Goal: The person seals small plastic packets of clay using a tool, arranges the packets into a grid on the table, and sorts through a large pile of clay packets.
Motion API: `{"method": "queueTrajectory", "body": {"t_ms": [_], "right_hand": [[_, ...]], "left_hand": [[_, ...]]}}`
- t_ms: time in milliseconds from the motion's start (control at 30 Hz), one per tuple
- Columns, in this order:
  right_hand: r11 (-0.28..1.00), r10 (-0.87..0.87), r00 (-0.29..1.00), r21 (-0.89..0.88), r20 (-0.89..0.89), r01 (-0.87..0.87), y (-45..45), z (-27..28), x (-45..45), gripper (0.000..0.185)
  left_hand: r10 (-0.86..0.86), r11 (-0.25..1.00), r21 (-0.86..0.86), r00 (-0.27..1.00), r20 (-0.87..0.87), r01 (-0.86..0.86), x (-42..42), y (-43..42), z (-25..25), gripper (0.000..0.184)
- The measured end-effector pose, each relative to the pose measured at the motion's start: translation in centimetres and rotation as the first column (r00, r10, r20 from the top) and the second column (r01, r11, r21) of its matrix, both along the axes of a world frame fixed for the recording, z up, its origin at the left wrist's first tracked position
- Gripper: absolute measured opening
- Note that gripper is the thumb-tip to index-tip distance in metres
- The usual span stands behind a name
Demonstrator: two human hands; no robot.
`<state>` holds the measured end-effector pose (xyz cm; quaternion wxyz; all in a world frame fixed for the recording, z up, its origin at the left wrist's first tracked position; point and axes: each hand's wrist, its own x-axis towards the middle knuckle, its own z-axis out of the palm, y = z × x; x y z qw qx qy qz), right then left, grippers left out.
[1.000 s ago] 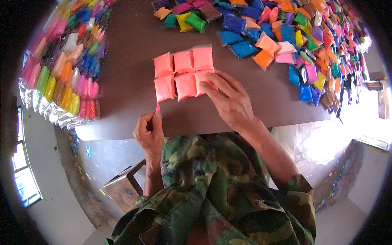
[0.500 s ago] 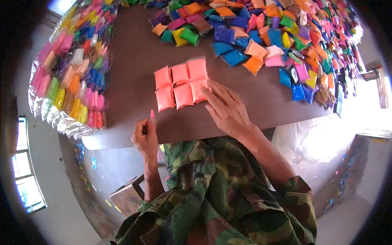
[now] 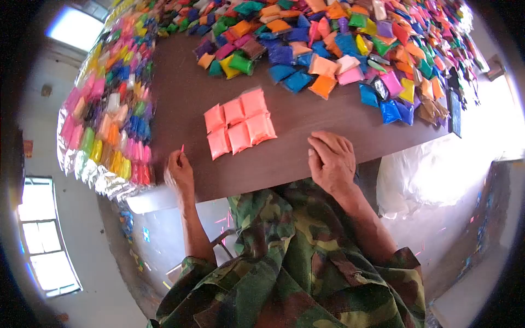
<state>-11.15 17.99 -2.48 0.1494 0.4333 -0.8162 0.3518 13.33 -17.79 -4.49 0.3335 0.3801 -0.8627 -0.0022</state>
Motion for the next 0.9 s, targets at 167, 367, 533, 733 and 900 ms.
{"method": "queueTrajectory", "body": {"t_ms": [167, 367, 533, 733, 900], "right_hand": [[1.000, 0.006, 1.000, -0.019, 0.011, -0.006, 0.5, 0.3, 0.1, 0.022], [0.996, -0.003, 1.000, -0.094, 0.023, 0.006, 0.5, -0.8, 0.1, 0.022], [0.988, -0.030, 0.999, -0.152, 0.025, 0.033, 0.3, -1.2, 0.3, 0.018], [0.990, -0.026, 0.999, -0.139, 0.018, 0.029, 0.4, -1.1, 0.3, 0.017], [0.992, -0.016, 0.999, -0.122, 0.035, 0.020, 0.5, -0.8, 0.3, 0.018]], "left_hand": [[-0.005, 0.993, 0.115, 0.998, 0.056, -0.001, -1.8, -2.4, -0.2, 0.013], [-0.131, 0.991, 0.033, 0.991, 0.022, 0.130, -2.0, -5.7, -1.8, 0.014], [-0.117, 0.984, 0.140, 0.991, 0.066, 0.106, -2.3, -6.9, -1.0, 0.017], [-0.151, 0.973, 0.183, 0.987, 0.054, 0.139, -2.6, -9.0, -1.0, 0.022], [-0.143, 0.942, 0.306, 0.990, -0.013, 0.140, -3.7, -10.0, -0.1, 0.028]]}}
